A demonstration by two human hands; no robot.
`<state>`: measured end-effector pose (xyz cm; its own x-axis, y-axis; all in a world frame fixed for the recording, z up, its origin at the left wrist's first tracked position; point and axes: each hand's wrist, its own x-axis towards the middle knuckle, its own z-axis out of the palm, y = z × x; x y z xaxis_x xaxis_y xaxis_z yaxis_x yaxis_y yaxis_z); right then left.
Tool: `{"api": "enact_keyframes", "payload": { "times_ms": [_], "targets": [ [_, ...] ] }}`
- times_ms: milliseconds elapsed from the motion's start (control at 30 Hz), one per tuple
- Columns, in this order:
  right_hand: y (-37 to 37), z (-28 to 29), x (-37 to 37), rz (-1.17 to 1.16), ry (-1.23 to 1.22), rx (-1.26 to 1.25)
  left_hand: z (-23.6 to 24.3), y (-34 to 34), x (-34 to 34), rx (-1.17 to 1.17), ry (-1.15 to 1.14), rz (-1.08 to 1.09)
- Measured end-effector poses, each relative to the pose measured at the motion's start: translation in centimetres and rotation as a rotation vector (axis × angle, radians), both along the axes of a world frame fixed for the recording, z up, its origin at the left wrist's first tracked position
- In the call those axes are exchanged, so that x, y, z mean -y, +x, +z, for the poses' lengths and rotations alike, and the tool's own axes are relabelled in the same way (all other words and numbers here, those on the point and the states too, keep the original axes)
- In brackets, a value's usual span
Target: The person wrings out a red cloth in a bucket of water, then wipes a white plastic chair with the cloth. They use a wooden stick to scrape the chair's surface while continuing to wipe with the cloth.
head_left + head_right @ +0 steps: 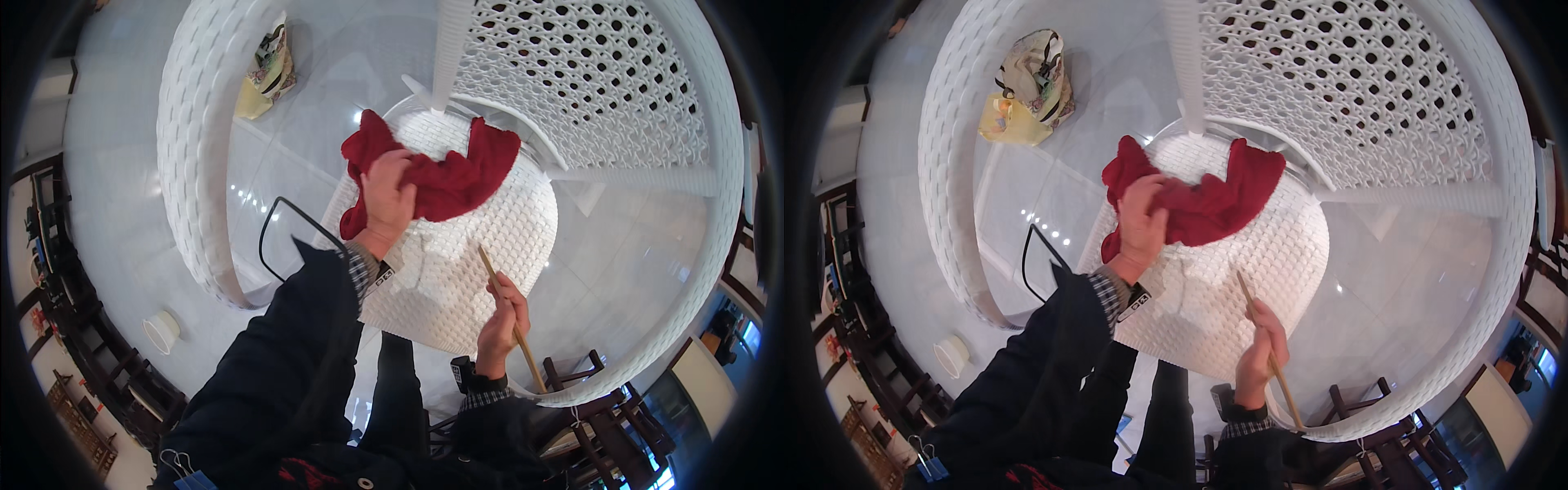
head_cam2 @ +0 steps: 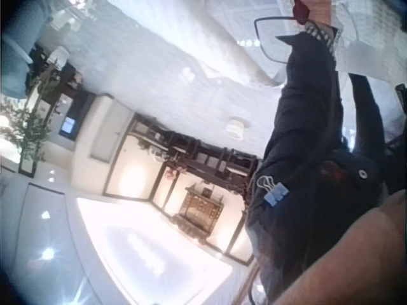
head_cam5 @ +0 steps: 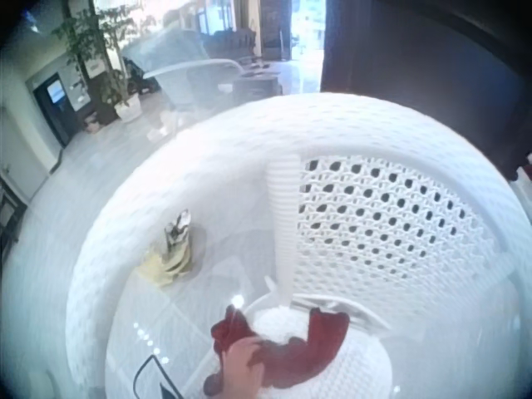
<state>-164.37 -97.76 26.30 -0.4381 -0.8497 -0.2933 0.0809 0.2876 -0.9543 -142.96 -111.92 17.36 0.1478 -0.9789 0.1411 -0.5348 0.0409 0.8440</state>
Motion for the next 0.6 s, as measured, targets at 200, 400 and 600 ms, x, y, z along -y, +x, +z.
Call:
{"api": "enact_keyframes", "payload": {
  "times_ms": [200,400,600],
  "targets": [
    [-0.1,1.1,-1.5,-0.003,0.020,-0.119,2.7,0.1,2.1,0.125,-0.114,0.211],
    [1.3,0.8,-2.3,0.053,0.042,-0.155,0.4,-7.7,6.7,0.585,0.265,0.024],
    [1.3,0.6,-0.9,0.060,0.027,-0.236,-1.1,-9.4,6.4,0.803,0.217,-0.118]
  ]
}}
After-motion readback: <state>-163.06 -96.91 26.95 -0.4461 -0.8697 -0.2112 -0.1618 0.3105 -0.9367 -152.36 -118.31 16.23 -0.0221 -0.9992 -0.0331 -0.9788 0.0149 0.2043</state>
